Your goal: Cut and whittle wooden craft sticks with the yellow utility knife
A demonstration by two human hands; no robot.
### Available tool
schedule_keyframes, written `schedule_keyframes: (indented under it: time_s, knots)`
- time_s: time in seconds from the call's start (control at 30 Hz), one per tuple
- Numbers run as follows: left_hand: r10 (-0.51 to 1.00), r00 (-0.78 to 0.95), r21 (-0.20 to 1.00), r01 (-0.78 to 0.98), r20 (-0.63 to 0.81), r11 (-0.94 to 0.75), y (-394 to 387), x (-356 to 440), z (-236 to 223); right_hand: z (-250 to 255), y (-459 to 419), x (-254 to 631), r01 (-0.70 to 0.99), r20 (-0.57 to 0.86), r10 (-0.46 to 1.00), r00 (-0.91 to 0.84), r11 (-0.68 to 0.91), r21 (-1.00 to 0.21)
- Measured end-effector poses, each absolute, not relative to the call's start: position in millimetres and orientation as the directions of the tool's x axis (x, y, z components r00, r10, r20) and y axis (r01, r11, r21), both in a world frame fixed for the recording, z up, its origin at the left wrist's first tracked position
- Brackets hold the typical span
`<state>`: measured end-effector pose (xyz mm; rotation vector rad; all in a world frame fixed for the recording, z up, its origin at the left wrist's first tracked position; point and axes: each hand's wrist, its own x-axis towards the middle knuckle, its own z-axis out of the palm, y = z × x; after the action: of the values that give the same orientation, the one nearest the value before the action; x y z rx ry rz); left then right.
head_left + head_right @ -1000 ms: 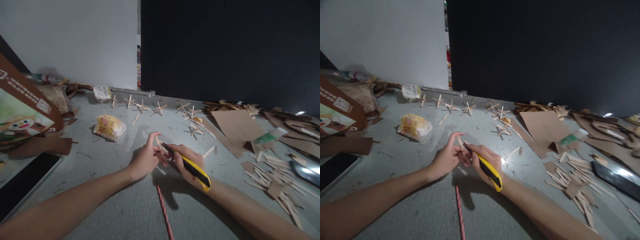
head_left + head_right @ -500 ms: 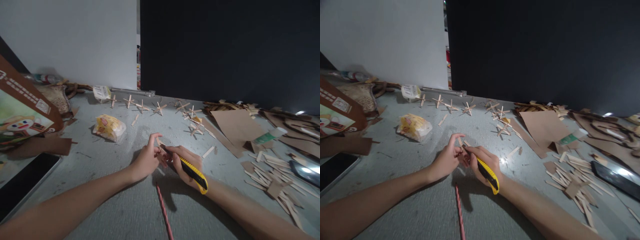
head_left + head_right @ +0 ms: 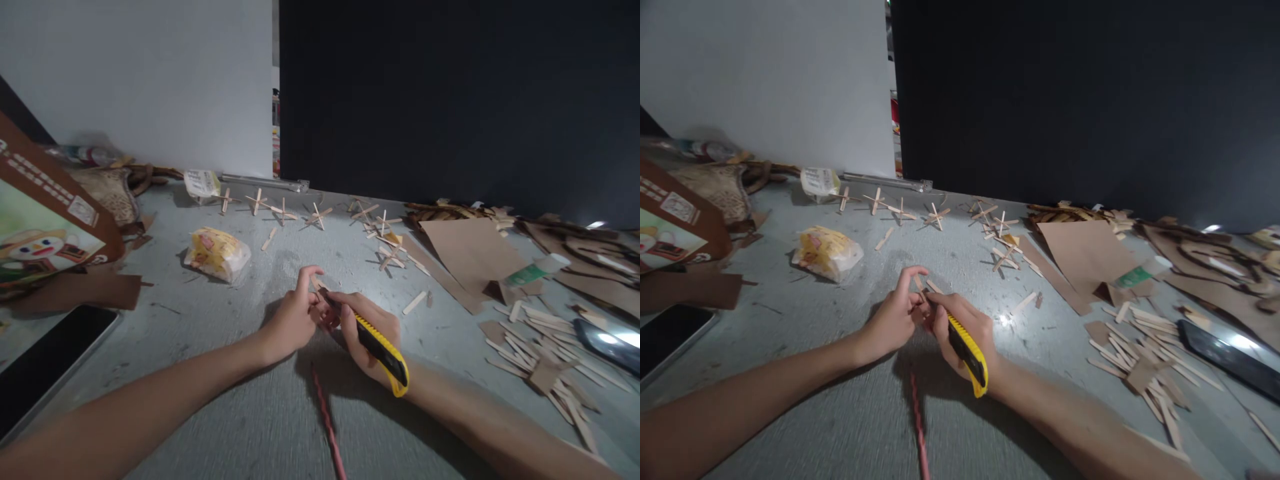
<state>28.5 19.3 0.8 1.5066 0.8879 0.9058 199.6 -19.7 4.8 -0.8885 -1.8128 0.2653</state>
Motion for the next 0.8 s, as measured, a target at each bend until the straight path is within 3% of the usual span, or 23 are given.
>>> schedule_keyframes:
  time_s: [0.6,0.8]
  knots:
    - [0.905,0.418,0.985,0.107,0.082,-0.138,20.9,25.0,-6.8,2.3,-6.2,223.3,0.393,0.667,0.52,-0.533,0.851,-0.35]
    - [0.903,0.424,0.992,0.057,0.076,-0.11,20.4,26.0,-6.9,-2.6,-7.1,221.2,0.436,0.744,0.492,-0.451,0.849,-0.297]
